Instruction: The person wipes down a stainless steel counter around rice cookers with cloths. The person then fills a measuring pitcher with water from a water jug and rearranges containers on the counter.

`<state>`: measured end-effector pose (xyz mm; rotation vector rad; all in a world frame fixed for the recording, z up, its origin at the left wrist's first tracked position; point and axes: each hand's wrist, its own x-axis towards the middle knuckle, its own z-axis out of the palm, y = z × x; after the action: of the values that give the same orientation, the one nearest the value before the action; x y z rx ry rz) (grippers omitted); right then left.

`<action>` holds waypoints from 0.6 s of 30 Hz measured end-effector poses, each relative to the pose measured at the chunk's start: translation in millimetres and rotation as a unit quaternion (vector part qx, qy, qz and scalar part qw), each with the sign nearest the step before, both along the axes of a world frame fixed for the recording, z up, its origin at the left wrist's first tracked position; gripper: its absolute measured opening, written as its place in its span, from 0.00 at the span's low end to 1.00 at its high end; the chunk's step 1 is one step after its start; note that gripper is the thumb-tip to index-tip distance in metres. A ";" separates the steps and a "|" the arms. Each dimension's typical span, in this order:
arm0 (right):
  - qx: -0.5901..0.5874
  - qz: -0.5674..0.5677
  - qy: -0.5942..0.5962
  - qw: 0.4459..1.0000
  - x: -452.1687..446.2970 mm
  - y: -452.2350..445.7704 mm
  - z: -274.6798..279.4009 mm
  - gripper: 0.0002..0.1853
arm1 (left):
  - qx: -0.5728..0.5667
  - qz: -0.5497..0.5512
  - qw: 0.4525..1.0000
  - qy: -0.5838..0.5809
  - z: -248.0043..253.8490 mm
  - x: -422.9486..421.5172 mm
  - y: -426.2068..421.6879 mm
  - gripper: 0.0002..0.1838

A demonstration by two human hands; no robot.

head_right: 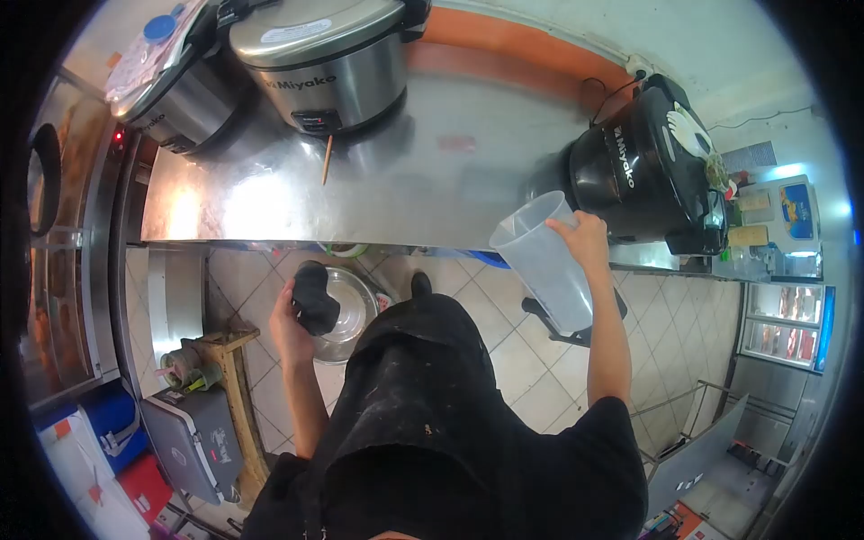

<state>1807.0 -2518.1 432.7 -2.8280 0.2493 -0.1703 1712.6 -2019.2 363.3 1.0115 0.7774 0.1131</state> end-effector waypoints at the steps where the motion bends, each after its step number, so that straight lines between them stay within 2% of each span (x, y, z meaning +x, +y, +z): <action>1: 0.008 -0.001 0.006 1.000 0.9 0.1 -0.1 0.33 | 0.001 0.003 1.000 0.004 -0.6 -1.1 0.2 0.21; 3: 0.024 -0.004 0.018 1.000 2.3 1.3 0.1 0.32 | 0.004 0.009 1.000 0.013 -1.5 -3.7 1.0 0.21; 6: 0.026 0.015 -0.035 0.999 3.6 -0.3 -5.9 0.32 | 0.008 0.007 1.000 0.013 -0.5 -6.5 1.5 0.21; 12: 0.034 -0.017 0.030 0.999 9.5 1.1 0.9 0.32 | 0.001 0.010 1.000 -0.002 2.1 -7.9 3.1 0.21; 15: 0.060 -0.010 0.005 0.998 11.1 -3.8 -5.9 0.32 | 0.002 0.013 1.000 -0.005 -0.9 -8.5 4.6 0.21; 18: 0.027 -0.009 0.010 1.000 13.1 -6.0 -6.4 0.32 | 0.005 0.019 1.000 -0.004 -1.8 -9.6 3.9 0.21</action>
<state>1820.1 -2524.0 426.3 -2.7757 0.2810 -0.1364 1703.0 -2015.3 361.5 1.0057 0.7888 0.1535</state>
